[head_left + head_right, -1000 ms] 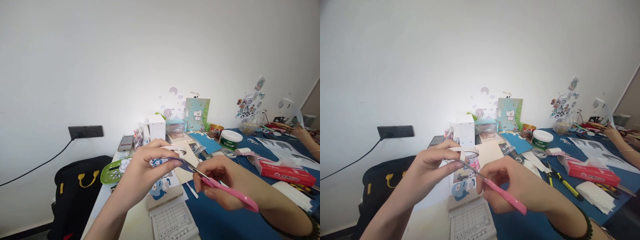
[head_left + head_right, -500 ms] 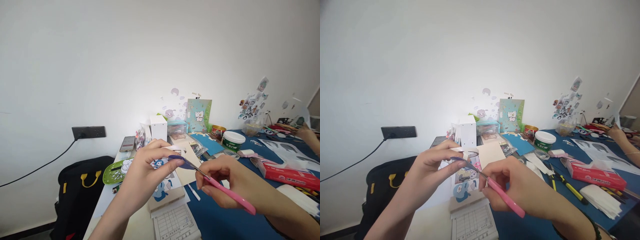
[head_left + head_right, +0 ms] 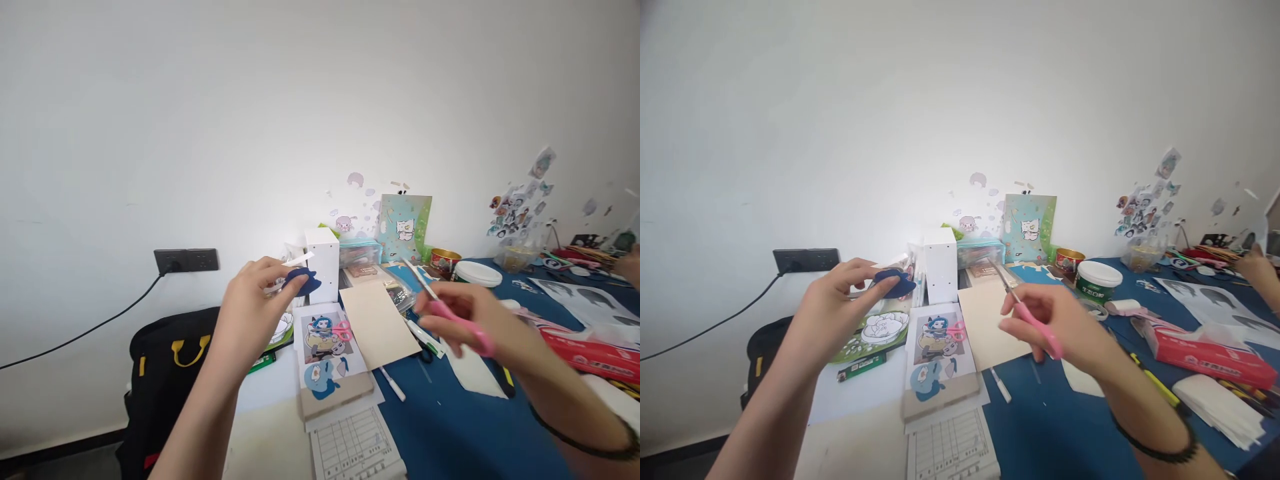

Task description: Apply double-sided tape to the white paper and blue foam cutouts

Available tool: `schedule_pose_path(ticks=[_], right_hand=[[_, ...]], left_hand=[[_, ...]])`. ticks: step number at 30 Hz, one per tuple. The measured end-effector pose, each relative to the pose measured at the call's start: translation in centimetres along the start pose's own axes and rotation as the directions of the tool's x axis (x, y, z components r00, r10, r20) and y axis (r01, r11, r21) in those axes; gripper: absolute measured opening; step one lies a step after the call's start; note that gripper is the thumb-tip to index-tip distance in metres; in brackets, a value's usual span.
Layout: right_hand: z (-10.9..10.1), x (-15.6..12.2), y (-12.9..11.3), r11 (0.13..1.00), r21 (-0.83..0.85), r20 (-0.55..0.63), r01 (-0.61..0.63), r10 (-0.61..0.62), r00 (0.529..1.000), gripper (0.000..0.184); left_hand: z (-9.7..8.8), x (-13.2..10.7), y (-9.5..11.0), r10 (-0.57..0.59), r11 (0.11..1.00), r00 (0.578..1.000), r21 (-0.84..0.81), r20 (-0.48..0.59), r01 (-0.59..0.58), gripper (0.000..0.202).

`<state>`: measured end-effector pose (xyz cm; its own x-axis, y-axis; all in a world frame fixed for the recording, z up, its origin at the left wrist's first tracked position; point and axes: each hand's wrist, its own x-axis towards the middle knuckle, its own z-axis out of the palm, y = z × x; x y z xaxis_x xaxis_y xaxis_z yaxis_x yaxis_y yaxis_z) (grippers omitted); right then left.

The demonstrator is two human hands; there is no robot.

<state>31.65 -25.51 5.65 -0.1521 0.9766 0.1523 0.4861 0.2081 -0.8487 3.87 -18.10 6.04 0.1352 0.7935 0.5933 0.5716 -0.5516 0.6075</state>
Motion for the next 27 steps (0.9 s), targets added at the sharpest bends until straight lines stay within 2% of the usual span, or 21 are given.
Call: schedule_pose_path(ticks=[2,4,7,11,15,18,20,22,24,26,27], right_hand=[[1.8,1.7,2.5,0.991,-0.101,0.01,-0.082,0.084,0.996,0.019],[4.4,3.6,5.2,0.96,-0.248,0.072,-0.129,0.151,0.986,0.018],[8.2,6.3,8.5,0.941,-0.32,0.063,-0.109,0.136,0.989,0.007],[11.0,9.3,10.5,0.928,-0.364,0.035,-0.076,0.095,0.995,0.005],[12.3,11.0,11.5,0.951,-0.296,0.122,-0.094,0.135,0.983,0.011],[12.5,11.0,11.9,0.97,-0.216,0.198,-0.115,0.159,0.967,0.023],[11.9,10.8,11.2,0.982,-0.16,0.209,-0.104,0.136,0.968,0.027],[10.6,10.8,9.7,0.994,-0.098,0.162,-0.049,0.065,0.985,0.018],[9.0,11.0,7.4,0.998,-0.034,0.074,0.045,-0.043,0.996,0.023],[7.4,11.5,4.8,0.991,0.029,0.01,0.131,-0.132,0.991,0.03],[6.8,11.8,3.7,0.979,0.07,-0.016,0.191,-0.19,0.982,0.029]], left_hand=[[-0.3,0.1,0.0,-0.012,1.0,1.0,-0.029,0.01,0.012,0.023],[-0.4,0.0,0.2,-0.015,0.998,1.0,-0.06,0.023,0.017,0.023],[-0.2,-0.1,0.3,-0.012,0.996,0.999,-0.089,0.04,0.016,0.023],[0.4,0.2,0.0,-0.003,0.995,0.998,-0.095,0.061,0.009,0.022],[0.9,0.5,-0.4,0.017,0.996,0.996,-0.093,0.084,-0.009,0.017],[1.0,0.8,-0.4,-0.011,0.991,0.994,-0.13,0.105,0.025,0.013],[1.1,0.9,-0.3,-0.025,0.986,0.993,-0.162,0.12,0.044,0.013],[1.4,1.1,-0.2,-0.028,0.981,0.992,-0.186,0.126,0.052,0.014],[1.8,1.3,-0.1,-0.026,0.967,0.986,-0.245,0.164,0.066,0.015],[2.3,1.5,-0.2,-0.03,0.91,0.966,-0.392,0.255,0.132,0.017],[2.6,1.6,-0.2,-0.032,0.852,0.952,-0.49,0.304,0.185,0.018]])
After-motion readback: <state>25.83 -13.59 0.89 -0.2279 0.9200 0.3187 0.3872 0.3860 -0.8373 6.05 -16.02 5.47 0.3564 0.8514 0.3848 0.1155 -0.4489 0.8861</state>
